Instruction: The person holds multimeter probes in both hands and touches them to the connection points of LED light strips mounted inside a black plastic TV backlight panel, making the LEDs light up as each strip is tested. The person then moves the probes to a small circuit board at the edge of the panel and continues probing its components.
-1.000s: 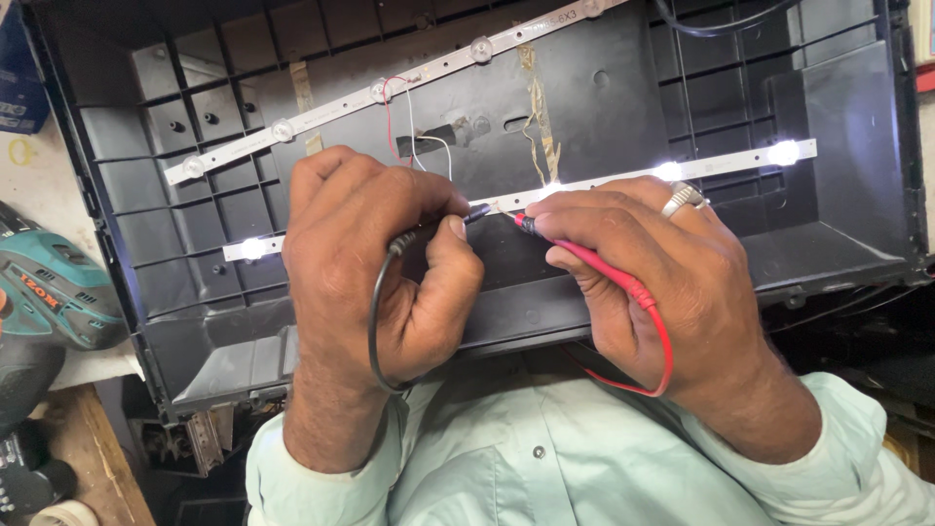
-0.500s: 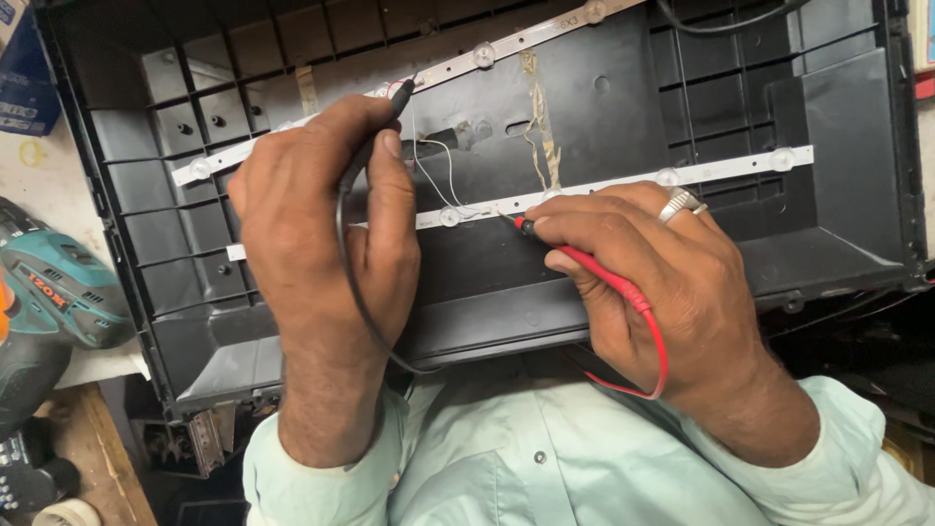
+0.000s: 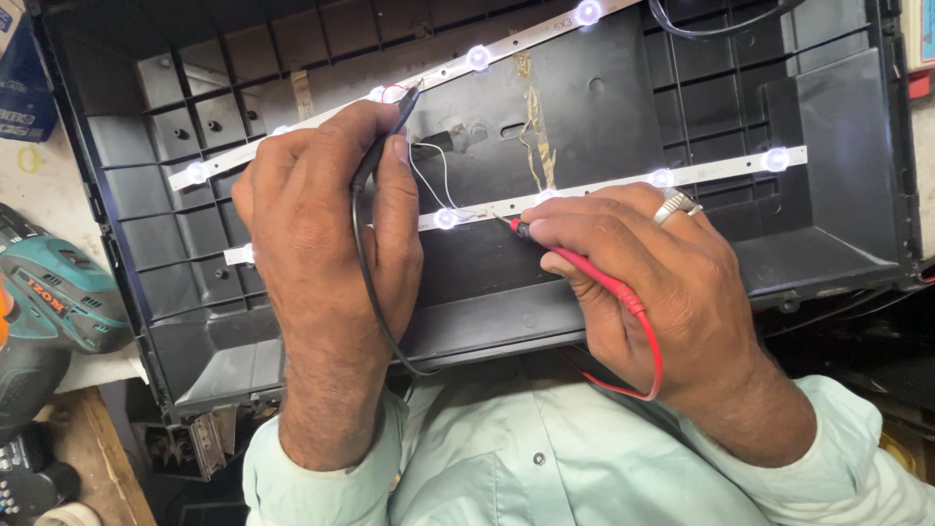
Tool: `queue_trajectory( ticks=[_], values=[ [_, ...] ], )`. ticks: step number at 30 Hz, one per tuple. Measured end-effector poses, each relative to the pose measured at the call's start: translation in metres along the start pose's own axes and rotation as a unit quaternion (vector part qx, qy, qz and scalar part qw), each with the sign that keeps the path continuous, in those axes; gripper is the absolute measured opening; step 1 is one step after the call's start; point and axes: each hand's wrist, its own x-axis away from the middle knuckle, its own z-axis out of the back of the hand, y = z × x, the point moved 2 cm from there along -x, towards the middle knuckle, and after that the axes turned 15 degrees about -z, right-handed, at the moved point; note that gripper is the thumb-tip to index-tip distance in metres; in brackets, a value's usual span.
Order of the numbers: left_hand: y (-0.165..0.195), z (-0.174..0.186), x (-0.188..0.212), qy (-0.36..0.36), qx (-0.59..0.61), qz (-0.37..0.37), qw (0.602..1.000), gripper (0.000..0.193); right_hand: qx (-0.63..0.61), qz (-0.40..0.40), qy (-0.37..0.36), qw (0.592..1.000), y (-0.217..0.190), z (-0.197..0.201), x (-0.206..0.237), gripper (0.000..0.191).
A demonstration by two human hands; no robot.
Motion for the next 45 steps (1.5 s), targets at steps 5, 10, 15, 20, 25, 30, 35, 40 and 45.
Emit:
queue_trajectory(
  ticks=[5, 10, 15, 20, 25, 30, 35, 40, 45],
  values=[
    [0.000, -0.001, -0.001, 0.002, 0.002, 0.000, 1.000, 0.012, -0.002, 0.001, 0.002, 1.000, 0.000, 0.000, 0.000, 0.017],
    [0.003, 0.001, -0.001, 0.008, 0.006, -0.002, 1.000, 0.015, -0.003, 0.001, 0.003, 1.000, 0.000, 0.000, 0.000, 0.019],
    [0.004, 0.001, 0.000, 0.001, 0.001, 0.003, 1.000, 0.012, -0.001, 0.004, 0.005, 1.000, -0.001, 0.002, 0.000, 0.020],
    [0.009, 0.002, -0.003, 0.000, 0.007, 0.004, 1.000, 0.010, -0.006, 0.006, 0.007, 1.000, -0.001, 0.005, 0.000, 0.022],
    [0.011, 0.002, -0.006, -0.004, 0.013, 0.006, 1.000, 0.012, -0.007, 0.011, 0.000, 1.000, 0.003, 0.006, 0.001, 0.028],
    [0.009, 0.000, -0.004, 0.000, -0.005, -0.004, 1.000, 0.009, -0.015, 0.012, 0.000, 1.000, 0.002, 0.006, 0.001, 0.028],
    [0.008, -0.002, -0.002, -0.003, -0.007, 0.000, 1.000, 0.009, -0.005, 0.015, -0.003, 1.000, 0.003, 0.008, 0.000, 0.028],
    [0.008, -0.001, -0.004, 0.002, -0.011, 0.001, 1.000, 0.016, -0.005, 0.014, -0.004, 1.000, 0.003, 0.005, 0.000, 0.020],
    [0.009, 0.001, -0.006, 0.008, -0.006, -0.002, 1.000, 0.013, -0.003, 0.010, -0.003, 1.000, 0.003, 0.006, 0.001, 0.020]
  ],
)
